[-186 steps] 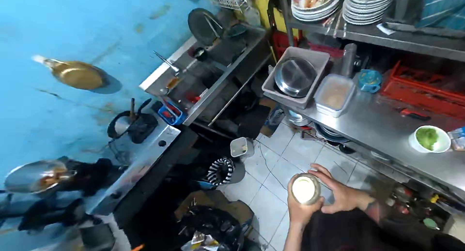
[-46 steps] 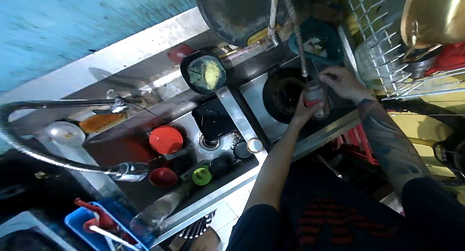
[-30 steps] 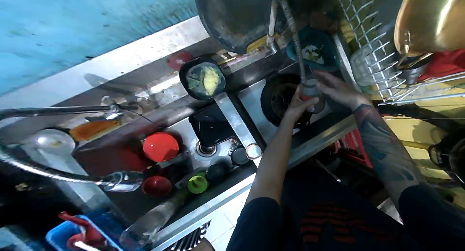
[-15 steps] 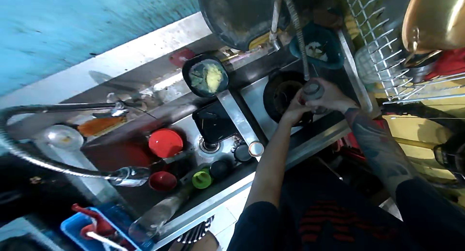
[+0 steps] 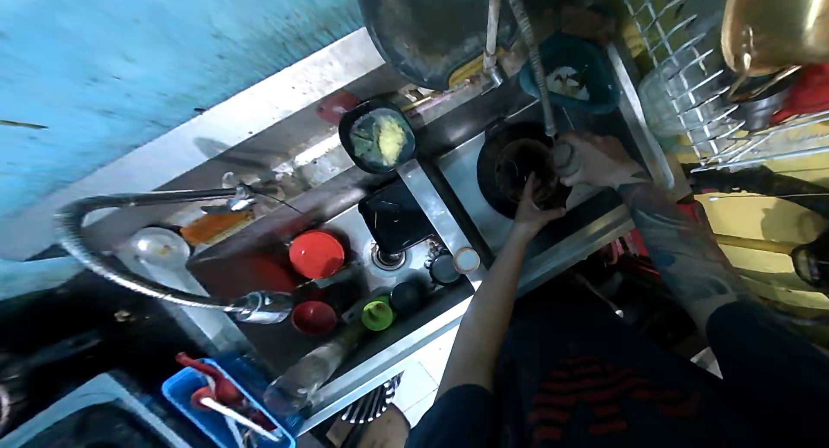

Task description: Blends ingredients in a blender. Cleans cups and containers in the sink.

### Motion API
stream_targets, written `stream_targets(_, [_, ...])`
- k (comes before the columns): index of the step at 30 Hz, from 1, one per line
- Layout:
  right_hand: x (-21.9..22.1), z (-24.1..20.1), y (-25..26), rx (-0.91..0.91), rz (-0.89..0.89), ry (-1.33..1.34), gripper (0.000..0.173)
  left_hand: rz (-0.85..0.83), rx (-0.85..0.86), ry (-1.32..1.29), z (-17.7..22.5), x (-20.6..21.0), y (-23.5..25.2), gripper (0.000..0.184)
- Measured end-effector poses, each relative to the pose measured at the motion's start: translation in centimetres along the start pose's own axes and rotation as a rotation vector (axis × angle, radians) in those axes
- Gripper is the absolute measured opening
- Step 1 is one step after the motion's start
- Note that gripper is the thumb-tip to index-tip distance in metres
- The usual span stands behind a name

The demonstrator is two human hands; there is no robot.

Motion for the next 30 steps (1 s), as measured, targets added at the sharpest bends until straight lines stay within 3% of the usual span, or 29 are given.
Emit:
stream_targets(8, [0.8, 0.3, 0.1, -0.024, -0.092, 0.168, 0.088, -0.026, 0.030, -0.008, 0.3, 0.5, 0.2, 0.125])
stream_targets(11, [0.9, 0.3, -0.1, -0.033, -0.063, 0.354, 0.082, -0.034, 0.019, -0.026, 0.7, 1.0, -0.1, 0.125])
stream_targets(19, [1.1, -0.7, -0.1, -0.064, 0.050, 0.605, 0.090, -0.017, 0.069, 0.011, 0.9, 0.6, -0.3, 0.125])
stream_targets(23, [1.6, -1.4, -0.6, -0.077, 0.107, 0.858, 0.089, 0.114, 0.169, 0.101, 2.4, -0.6, -0.5, 0.123])
stream_targets(26, [2.1, -3.3, -1.0, -0.149, 0.080, 0.978, 0.089, 0.301, 0.229, 0.332, 4.0, -2.4, -0.2, 0.114])
stream_targets(30, [1.7, -3.0, -0.9, -0.125, 0.098, 0.917, 0.110, 0.412, 0.352, 0.609, 6.6, -4.6, 0.5, 0.106])
Point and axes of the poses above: each hand's wrist, its own y-axis towards the middle knuckle, its own x-axis out of the palm, z = x × y, the point moved 10 cm from there along y, towards the middle knuckle, and after that the axes turned 1 degree about z, right-handed, at the moved point
